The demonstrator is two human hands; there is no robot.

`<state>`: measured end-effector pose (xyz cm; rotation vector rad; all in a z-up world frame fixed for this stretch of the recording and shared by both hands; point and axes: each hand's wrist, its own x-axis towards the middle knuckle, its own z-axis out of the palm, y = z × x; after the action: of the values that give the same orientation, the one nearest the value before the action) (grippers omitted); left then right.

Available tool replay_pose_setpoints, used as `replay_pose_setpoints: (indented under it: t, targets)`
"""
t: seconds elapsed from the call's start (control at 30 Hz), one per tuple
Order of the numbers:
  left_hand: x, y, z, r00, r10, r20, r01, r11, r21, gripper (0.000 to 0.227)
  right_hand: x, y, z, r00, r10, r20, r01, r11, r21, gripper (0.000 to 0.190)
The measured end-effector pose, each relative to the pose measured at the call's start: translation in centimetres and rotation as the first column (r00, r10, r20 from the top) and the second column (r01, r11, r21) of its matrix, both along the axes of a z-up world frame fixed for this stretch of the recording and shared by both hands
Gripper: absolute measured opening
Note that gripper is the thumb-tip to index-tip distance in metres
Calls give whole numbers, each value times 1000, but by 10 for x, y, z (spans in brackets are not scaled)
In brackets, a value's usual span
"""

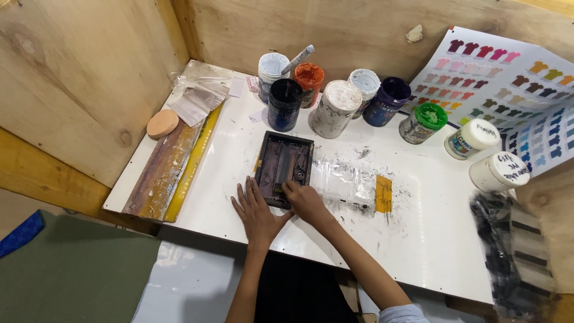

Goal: The person prepares a screen printing setup by moving a plastic-wrapped screen aside, then scoops black ink from a container into a tray using a spatula. They spread the ink evenly across the tray and use a squeegee to pull the ink through the screen onto the surface below.

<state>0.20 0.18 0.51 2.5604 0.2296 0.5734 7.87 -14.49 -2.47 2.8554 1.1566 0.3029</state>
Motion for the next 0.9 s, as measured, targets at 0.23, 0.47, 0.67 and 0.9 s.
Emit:
replay_pose_setpoints:
  t: [0.23, 0.47, 0.67, 0.9]
  targets:
    - [-4, -1, 12, 1000, -18, 11, 18, 1000, -23, 137, 2, 0, 63, 987, -3, -162, 9, 999, 38, 49]
    - [-4, 1, 17, 999, -33, 3, 33, 998, -55, 136, 91, -9, 63, 968, -210, -135, 247, 887, 390, 26]
    - [-3, 1, 18, 998, -31, -62, 27, 998, -65, 138, 131, 2, 29, 958, -276, -84, 286, 876, 388, 28]
    - [-3, 1, 19, 996, -25, -85, 19, 998, -66, 137, 128, 7, 41, 944, -314, 102, 247, 875, 416, 37]
